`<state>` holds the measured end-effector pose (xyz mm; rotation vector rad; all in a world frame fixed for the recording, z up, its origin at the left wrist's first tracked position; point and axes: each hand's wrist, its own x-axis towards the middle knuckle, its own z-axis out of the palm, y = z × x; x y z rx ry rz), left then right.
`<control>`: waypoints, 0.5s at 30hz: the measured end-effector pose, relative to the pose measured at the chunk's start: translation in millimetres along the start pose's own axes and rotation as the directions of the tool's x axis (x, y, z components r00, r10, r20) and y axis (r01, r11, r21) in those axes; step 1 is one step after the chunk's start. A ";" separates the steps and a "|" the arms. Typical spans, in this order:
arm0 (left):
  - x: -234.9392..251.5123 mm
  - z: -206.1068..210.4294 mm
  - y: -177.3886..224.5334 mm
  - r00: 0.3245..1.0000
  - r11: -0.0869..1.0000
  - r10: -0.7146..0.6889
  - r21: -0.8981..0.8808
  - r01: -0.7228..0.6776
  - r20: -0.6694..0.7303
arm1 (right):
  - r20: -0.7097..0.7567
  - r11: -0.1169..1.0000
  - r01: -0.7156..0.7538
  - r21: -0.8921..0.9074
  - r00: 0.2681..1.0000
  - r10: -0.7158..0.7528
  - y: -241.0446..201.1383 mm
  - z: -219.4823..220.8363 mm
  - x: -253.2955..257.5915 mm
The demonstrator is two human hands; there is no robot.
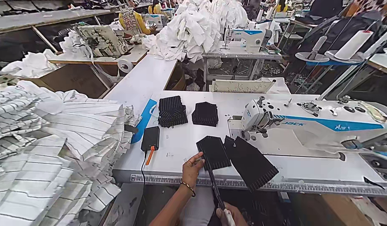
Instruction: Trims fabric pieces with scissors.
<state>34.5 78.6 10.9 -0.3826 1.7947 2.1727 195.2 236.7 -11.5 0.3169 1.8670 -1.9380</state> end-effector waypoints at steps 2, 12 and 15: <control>0.5 1.3 2.9 1.000 1.000 0.002 0.016 -0.002 0.009 | -0.011 1.000 -0.025 0.009 1.000 0.025 -3.4 -0.3 -0.8; -2.2 5.9 6.6 1.000 1.000 -0.019 0.004 0.018 0.011 | 0.069 0.994 -0.099 0.041 0.993 0.096 -11.7 -5.9 2.7; -2.9 5.3 5.6 1.000 1.000 -0.008 -0.002 0.008 0.007 | 0.048 0.996 -0.091 -0.003 0.995 0.091 -7.4 -7.2 7.1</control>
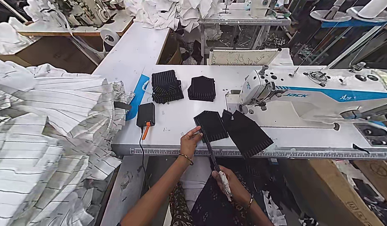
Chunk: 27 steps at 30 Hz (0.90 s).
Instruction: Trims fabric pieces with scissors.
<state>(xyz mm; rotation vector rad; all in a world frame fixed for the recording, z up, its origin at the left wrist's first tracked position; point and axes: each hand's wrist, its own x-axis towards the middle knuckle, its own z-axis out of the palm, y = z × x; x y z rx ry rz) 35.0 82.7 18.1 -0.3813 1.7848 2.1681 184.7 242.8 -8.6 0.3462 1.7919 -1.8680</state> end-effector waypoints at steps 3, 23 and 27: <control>-0.4 -0.2 0.0 1.000 1.000 0.011 0.006 -0.011 0.001 | -0.032 0.999 0.017 -0.039 0.999 -0.018 3.0 -0.6 0.0; 3.3 -10.6 -7.8 0.953 0.973 0.143 0.137 -0.185 0.266 | -0.033 0.997 -0.008 0.077 0.999 0.010 -5.0 2.8 -1.4; 8.2 -15.5 -4.5 0.930 0.959 0.137 0.190 -0.211 0.342 | -0.049 0.999 0.017 0.051 0.999 -0.014 -4.9 2.3 0.4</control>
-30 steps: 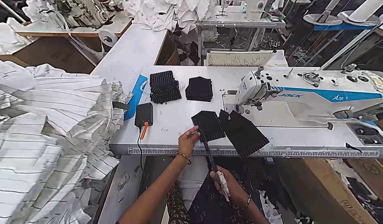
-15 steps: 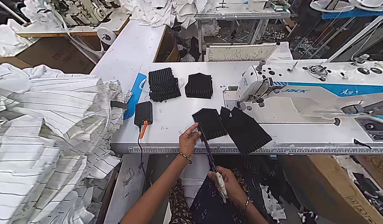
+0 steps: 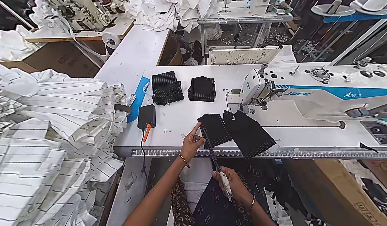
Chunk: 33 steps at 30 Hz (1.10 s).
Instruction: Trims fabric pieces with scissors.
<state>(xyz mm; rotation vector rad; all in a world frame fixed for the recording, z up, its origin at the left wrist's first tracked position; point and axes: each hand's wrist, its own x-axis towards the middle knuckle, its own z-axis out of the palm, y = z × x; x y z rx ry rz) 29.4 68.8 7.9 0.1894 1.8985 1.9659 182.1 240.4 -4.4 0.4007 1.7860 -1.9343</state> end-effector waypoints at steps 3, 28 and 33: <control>1.7 -1.2 0.4 1.000 1.000 0.003 0.012 -0.003 0.031 | 0.009 0.995 0.015 0.098 1.000 -0.016 0.9 5.2 -3.7; -2.4 -5.1 1.9 0.975 0.987 -0.066 0.161 0.031 0.213 | -0.038 0.996 0.024 0.088 0.999 -0.021 -20.7 4.3 19.8; -1.6 -7.1 -0.2 0.976 0.981 -0.048 0.195 0.006 0.212 | -0.064 0.998 0.065 0.016 0.996 -0.063 -21.1 -0.2 25.8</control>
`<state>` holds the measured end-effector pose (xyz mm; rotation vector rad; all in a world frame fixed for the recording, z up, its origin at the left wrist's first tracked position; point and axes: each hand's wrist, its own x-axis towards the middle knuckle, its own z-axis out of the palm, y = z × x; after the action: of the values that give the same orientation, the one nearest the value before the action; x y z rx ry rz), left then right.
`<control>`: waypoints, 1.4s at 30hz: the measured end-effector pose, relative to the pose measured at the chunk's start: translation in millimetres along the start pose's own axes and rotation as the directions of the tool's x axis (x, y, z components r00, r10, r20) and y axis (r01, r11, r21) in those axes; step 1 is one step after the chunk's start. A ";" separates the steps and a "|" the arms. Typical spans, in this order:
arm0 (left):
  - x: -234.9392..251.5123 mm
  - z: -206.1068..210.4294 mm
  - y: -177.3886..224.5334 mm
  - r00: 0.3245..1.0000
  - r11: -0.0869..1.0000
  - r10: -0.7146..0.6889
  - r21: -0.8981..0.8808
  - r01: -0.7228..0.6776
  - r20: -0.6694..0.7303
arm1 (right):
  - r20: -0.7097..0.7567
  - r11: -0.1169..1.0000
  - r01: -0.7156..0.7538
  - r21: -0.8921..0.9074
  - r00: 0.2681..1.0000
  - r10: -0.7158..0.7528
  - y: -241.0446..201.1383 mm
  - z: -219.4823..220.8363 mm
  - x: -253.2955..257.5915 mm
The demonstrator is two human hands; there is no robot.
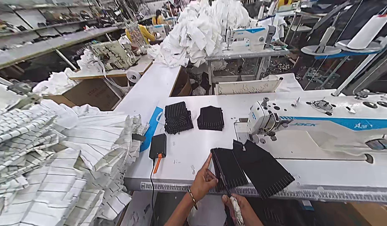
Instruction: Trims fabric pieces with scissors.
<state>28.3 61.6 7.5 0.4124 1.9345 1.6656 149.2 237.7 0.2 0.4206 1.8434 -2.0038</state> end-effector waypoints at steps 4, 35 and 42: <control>-2.0 1.2 -1.4 0.999 0.997 0.032 0.067 -0.034 0.038 | -0.028 0.988 -0.014 -0.156 1.000 0.010 -4.0 -9.3 10.3; 154.8 -66.9 112.2 0.837 0.874 0.449 0.349 -0.339 -0.313 | -0.405 0.586 0.524 -0.618 0.427 -0.808 37.7 -56.6 23.0; 234.5 -97.6 70.0 0.924 0.904 0.018 0.401 0.147 -0.381 | -0.400 0.535 0.528 -0.659 0.356 -0.845 41.7 -55.2 24.8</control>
<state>-225.3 127.2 35.8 0.1854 2.5824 1.3425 144.9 288.0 -53.1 0.2388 3.3869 -1.8972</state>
